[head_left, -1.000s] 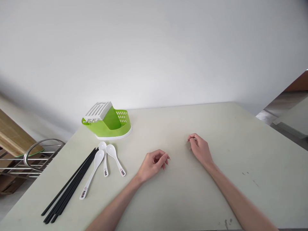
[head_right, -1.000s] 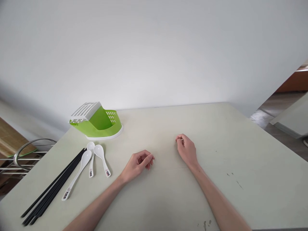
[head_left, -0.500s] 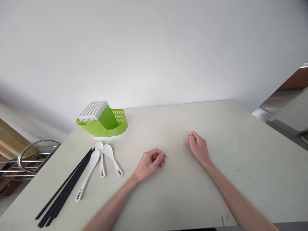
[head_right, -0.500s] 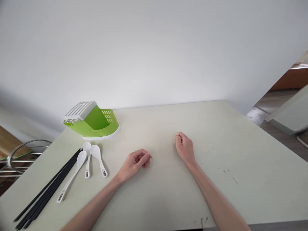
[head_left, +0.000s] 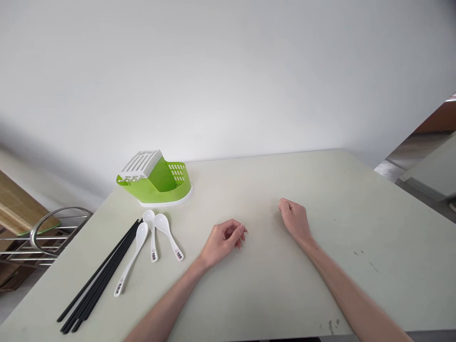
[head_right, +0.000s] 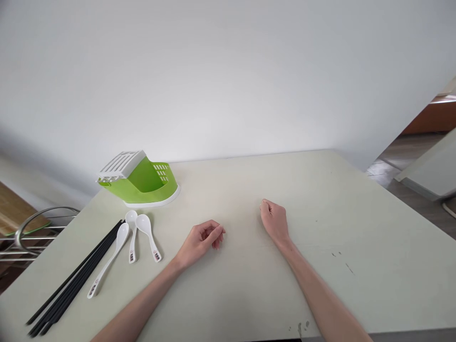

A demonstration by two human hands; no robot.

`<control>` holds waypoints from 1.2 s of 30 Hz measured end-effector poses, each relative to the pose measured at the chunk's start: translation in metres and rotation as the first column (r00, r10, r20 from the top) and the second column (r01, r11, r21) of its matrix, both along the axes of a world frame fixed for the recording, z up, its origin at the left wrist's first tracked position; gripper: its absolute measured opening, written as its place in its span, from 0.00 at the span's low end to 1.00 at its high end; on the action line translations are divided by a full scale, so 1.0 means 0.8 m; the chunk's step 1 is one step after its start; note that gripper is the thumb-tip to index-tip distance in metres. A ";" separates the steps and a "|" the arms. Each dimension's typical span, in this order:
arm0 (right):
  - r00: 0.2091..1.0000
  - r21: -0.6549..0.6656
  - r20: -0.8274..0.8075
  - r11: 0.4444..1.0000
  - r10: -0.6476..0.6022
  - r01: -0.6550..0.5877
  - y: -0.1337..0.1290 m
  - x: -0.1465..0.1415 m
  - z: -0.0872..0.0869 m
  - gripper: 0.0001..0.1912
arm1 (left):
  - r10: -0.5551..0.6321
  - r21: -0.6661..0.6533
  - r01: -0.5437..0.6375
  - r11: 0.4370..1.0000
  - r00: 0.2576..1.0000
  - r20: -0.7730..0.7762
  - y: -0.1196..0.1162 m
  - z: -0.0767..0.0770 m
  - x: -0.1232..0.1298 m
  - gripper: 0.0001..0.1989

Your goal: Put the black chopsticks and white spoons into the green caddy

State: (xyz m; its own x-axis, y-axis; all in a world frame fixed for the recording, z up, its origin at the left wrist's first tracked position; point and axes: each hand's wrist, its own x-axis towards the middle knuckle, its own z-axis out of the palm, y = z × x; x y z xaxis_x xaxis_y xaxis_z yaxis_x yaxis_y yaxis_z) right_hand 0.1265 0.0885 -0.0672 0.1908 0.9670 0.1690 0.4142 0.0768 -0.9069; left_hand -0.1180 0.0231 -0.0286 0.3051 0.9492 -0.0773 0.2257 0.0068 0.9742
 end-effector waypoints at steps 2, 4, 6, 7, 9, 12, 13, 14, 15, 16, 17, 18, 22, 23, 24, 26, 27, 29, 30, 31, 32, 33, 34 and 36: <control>1.000 0.000 0.000 1.000 0.001 -0.001 0.000 0.000 -0.002 0.12 | 0.006 0.004 -0.006 1.000 1.000 0.003 0.001 -0.001 -0.001 0.22; 1.000 0.000 -0.002 1.000 0.004 -0.004 0.001 0.000 -0.002 0.12 | 0.006 0.009 -0.006 1.000 1.000 0.003 0.002 -0.002 -0.001 0.22; 1.000 0.006 -0.003 1.000 0.007 -0.007 0.002 0.000 -0.003 0.12 | 0.006 0.014 -0.006 1.000 1.000 -0.006 0.002 -0.001 -0.001 0.22; 1.000 0.012 -0.003 1.000 0.010 -0.010 0.002 0.000 -0.003 0.12 | 0.006 0.016 -0.006 1.000 1.000 -0.014 0.003 0.000 -0.001 0.22; 1.000 0.022 -0.001 1.000 0.019 -0.019 0.003 0.001 -0.003 0.12 | 0.009 0.026 -0.008 1.000 0.999 -0.031 0.003 0.001 -0.001 0.22; 1.000 0.027 -0.002 0.999 0.027 -0.027 0.004 0.002 -0.004 0.11 | 0.016 0.048 -0.013 0.999 0.999 -0.049 0.003 -0.001 0.000 0.22; 1.000 0.030 -0.005 0.999 0.029 -0.029 0.004 0.003 -0.005 0.11 | 0.019 0.057 -0.016 0.998 0.998 -0.053 0.002 -0.002 0.000 0.22; 0.999 0.031 -0.008 0.999 0.032 -0.032 0.004 0.003 -0.005 0.11 | 0.021 0.066 -0.017 0.998 0.998 -0.058 0.002 -0.004 0.001 0.21; 0.999 0.033 -0.011 0.999 0.035 -0.035 0.003 0.003 -0.005 0.11 | 0.024 0.076 -0.019 0.997 0.998 -0.062 0.001 -0.006 0.001 0.21; 0.999 0.035 -0.013 0.999 0.039 -0.039 0.003 0.004 -0.005 0.11 | 0.027 0.085 -0.022 0.996 0.997 -0.066 0.000 -0.008 0.002 0.21; 0.999 0.036 -0.014 0.998 0.043 -0.042 0.002 0.004 -0.005 0.11 | 0.029 0.093 -0.023 0.995 0.997 -0.070 -0.002 -0.009 0.002 0.21; 0.999 0.038 -0.015 0.998 0.045 -0.044 0.002 0.004 -0.004 0.11 | 0.027 0.100 -0.019 0.995 0.997 -0.077 -0.004 -0.009 0.002 0.21; 0.999 0.038 -0.014 0.998 0.045 -0.044 0.000 0.006 -0.005 0.11 | -0.051 0.138 0.074 0.988 0.985 -0.162 -0.019 0.015 -0.007 0.20; 0.999 0.037 -0.013 0.998 0.046 -0.046 0.000 0.007 -0.005 0.11 | -0.058 0.160 0.089 0.983 0.980 -0.191 -0.023 0.026 -0.013 0.20; 0.999 0.035 -0.013 0.998 0.049 -0.049 -0.001 0.007 -0.006 0.11 | -0.045 0.188 0.087 0.978 0.975 -0.216 -0.027 0.039 -0.021 0.19; 0.998 0.030 -0.012 0.998 0.058 -0.057 -0.001 0.008 -0.006 0.11 | 0.033 0.259 0.034 0.965 0.967 -0.252 -0.035 0.066 -0.041 0.19; 0.998 0.028 -0.011 0.998 0.062 -0.061 -0.002 0.008 -0.006 0.11 | 0.088 0.296 -0.004 0.955 0.959 -0.271 -0.039 0.079 -0.053 0.19; 0.998 0.028 -0.007 0.997 0.068 -0.068 -0.003 0.008 -0.006 0.12 | 0.212 0.370 -0.082 0.925 0.921 -0.327 -0.047 0.103 -0.081 0.19; 0.997 0.029 -0.005 0.997 0.071 -0.071 -0.004 0.008 -0.006 0.11 | 0.281 0.405 -0.121 0.906 0.889 -0.362 -0.051 0.113 -0.097 0.20; 0.997 0.030 -0.003 0.997 0.073 -0.073 -0.005 0.008 -0.006 0.11 | 0.356 0.440 -0.166 0.883 0.847 -0.395 -0.056 0.120 -0.114 0.21; 0.997 0.031 0.000 0.997 0.076 -0.076 -0.006 0.007 -0.005 0.11 | 0.430 0.470 -0.213 0.857 0.799 -0.421 -0.061 0.126 -0.132 0.21; 0.997 0.031 0.003 0.996 0.077 -0.077 -0.006 0.007 -0.005 0.11 | 0.494 0.491 -0.258 0.832 0.747 -0.445 -0.066 0.129 -0.151 0.22; 0.997 0.032 0.005 0.996 0.080 -0.080 -0.007 0.007 -0.005 0.11 | 0.553 0.507 -0.304 0.807 0.689 -0.468 -0.073 0.131 -0.171 0.23; 0.996 0.034 0.012 0.996 0.088 -0.088 -0.008 0.006 -0.004 0.11 | 0.625 0.512 -0.371 0.775 0.567 -0.536 -0.087 0.128 -0.212 0.26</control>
